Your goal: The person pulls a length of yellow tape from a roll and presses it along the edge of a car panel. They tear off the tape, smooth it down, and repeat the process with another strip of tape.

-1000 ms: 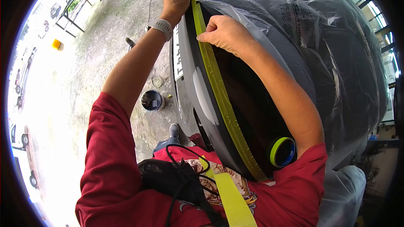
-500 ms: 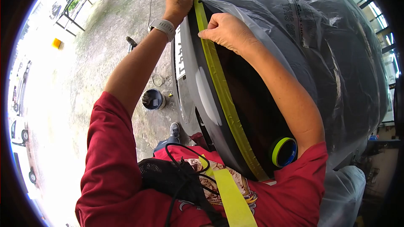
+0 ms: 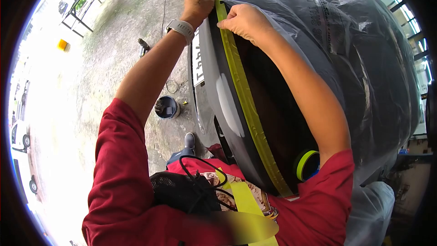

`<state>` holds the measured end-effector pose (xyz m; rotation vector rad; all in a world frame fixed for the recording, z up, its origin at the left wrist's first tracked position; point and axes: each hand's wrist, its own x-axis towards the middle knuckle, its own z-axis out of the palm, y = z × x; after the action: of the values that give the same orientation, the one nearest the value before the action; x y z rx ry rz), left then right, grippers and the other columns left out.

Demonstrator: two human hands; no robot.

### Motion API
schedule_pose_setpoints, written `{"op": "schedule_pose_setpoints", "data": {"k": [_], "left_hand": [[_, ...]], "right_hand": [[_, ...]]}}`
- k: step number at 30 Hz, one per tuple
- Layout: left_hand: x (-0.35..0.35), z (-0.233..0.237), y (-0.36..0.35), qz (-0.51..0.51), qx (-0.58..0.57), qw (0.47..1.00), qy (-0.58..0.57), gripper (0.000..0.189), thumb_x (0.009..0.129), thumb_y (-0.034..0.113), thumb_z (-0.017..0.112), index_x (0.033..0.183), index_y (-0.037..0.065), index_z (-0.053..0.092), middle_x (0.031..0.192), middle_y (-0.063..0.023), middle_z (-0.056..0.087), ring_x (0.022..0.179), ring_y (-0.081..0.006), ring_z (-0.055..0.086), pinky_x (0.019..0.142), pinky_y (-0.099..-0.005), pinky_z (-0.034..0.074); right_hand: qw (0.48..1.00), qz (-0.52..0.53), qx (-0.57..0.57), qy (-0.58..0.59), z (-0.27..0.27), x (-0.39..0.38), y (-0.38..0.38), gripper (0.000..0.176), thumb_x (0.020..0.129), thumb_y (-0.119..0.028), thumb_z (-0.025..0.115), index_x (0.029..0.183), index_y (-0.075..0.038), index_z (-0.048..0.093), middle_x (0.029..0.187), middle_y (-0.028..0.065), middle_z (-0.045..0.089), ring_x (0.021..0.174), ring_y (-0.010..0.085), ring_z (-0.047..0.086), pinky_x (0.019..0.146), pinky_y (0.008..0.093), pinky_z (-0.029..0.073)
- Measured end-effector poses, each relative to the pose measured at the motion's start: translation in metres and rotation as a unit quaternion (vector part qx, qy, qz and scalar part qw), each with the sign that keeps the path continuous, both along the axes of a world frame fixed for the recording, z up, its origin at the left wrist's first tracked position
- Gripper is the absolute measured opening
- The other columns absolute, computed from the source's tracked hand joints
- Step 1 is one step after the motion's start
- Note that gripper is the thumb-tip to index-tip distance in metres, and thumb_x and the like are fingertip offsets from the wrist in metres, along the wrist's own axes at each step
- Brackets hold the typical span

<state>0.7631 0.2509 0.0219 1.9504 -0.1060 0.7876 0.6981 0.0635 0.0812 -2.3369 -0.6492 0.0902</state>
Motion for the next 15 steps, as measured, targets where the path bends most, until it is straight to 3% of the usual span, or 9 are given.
{"op": "schedule_pose_setpoints", "data": {"k": [1, 3, 14, 15], "left_hand": [[0.000, 0.000, 0.000, -0.002, -0.001, 1.000, -0.003, 0.015, 0.088, 0.018, 0.076, 0.096, 0.005, 0.076, 0.086, -0.0117, 0.076, 0.077, -0.0189, 0.073, 0.073, -0.0329, 0.056], [-0.002, 0.002, -0.001, 0.004, 0.006, 1.000, -0.003, 0.015, 0.088, 0.018, 0.076, 0.095, 0.005, 0.076, 0.086, -0.0117, 0.077, 0.077, -0.0192, 0.073, 0.073, -0.0330, 0.056], [-0.007, 0.004, 0.004, -0.017, -0.004, 1.000, 0.019, 0.018, 0.091, 0.021, 0.072, 0.095, 0.003, 0.075, 0.085, -0.0093, 0.076, 0.075, -0.0168, 0.071, 0.072, -0.0319, 0.056], [-0.007, 0.003, 0.007, -0.049, -0.098, 0.994, 0.024, 0.025, 0.097, 0.026, 0.066, 0.112, 0.006, 0.069, 0.092, -0.0080, 0.073, 0.081, -0.0147, 0.067, 0.074, -0.0303, 0.053]], "right_hand": [[1.000, 0.001, 0.000, 0.000, -0.001, 0.006, 0.002, 0.029, 0.079, -0.025, 0.083, 0.084, 0.001, 0.070, 0.078, 0.0113, 0.068, 0.072, 0.0190, 0.062, 0.071, 0.0332, 0.048], [0.999, -0.012, -0.023, -0.021, -0.009, 0.023, 0.006, 0.047, 0.073, -0.040, 0.080, 0.098, 0.000, 0.076, 0.092, 0.0200, 0.075, 0.091, 0.0354, 0.072, 0.085, 0.0414, 0.055], [0.998, -0.059, -0.025, -0.008, -0.025, 0.075, 0.029, 0.046, 0.075, -0.039, 0.077, 0.098, 0.001, 0.077, 0.101, 0.0223, 0.074, 0.098, 0.0377, 0.071, 0.088, 0.0419, 0.055], [0.998, -0.060, -0.024, -0.005, -0.024, 0.075, 0.029, 0.044, 0.076, -0.038, 0.077, 0.097, 0.000, 0.077, 0.102, 0.0218, 0.074, 0.096, 0.0378, 0.072, 0.087, 0.0423, 0.055]]}}
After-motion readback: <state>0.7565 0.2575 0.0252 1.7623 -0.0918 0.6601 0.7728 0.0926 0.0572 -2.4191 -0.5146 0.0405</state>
